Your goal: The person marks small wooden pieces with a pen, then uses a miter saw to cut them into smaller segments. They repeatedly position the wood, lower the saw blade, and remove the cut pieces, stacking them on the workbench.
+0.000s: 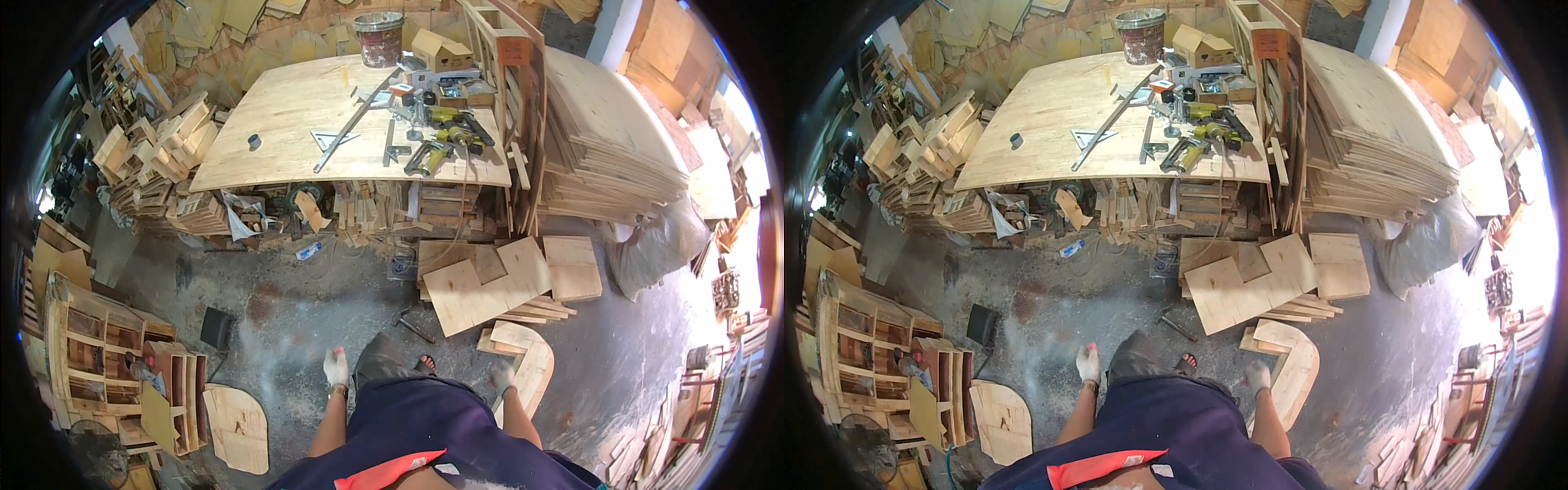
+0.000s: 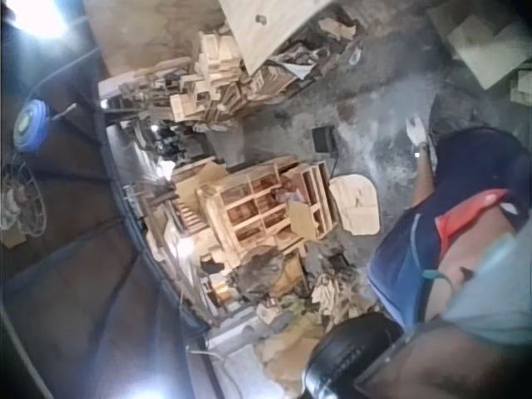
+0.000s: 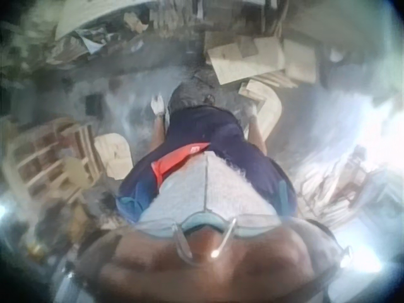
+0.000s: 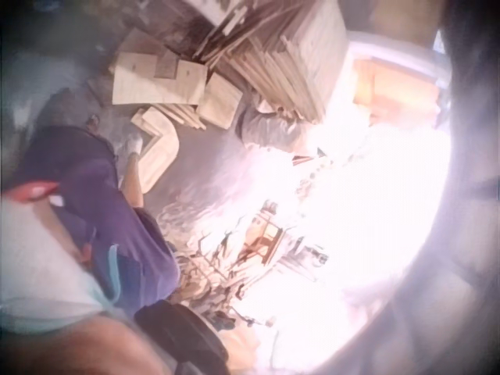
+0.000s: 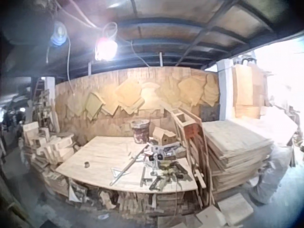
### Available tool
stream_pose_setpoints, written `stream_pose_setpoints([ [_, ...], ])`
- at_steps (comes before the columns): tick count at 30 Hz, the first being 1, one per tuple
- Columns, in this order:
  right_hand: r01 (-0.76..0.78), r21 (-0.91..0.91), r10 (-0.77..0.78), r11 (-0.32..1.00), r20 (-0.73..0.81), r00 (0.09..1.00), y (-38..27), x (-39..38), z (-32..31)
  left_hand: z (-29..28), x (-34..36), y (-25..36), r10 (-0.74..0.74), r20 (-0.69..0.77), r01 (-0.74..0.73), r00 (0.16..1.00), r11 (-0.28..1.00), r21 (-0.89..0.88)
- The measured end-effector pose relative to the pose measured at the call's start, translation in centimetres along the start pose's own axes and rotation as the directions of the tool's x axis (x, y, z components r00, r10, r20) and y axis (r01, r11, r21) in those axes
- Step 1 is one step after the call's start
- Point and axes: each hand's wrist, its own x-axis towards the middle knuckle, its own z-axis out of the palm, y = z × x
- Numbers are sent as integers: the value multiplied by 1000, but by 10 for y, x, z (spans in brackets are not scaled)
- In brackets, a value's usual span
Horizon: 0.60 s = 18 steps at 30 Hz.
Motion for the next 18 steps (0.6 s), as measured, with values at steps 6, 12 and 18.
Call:
stream_pose_setpoints([
  [6, 111, 213, -89, 971, -111, 990, -130, 85, -10, 78, 81, 130, 138, -71, -148, 988, 975, -167],
  [12, -39, -167, -1, 985, -234, 972, -120, 103, 46, 170, 248, 266, 384, 28, -380, 923, 920, -99],
  [18, -360, -391, 282, 847, -244, 928, -124, 32, 107, 284, 448, 438, 704, 148, -703, 695, 708, -66],
])
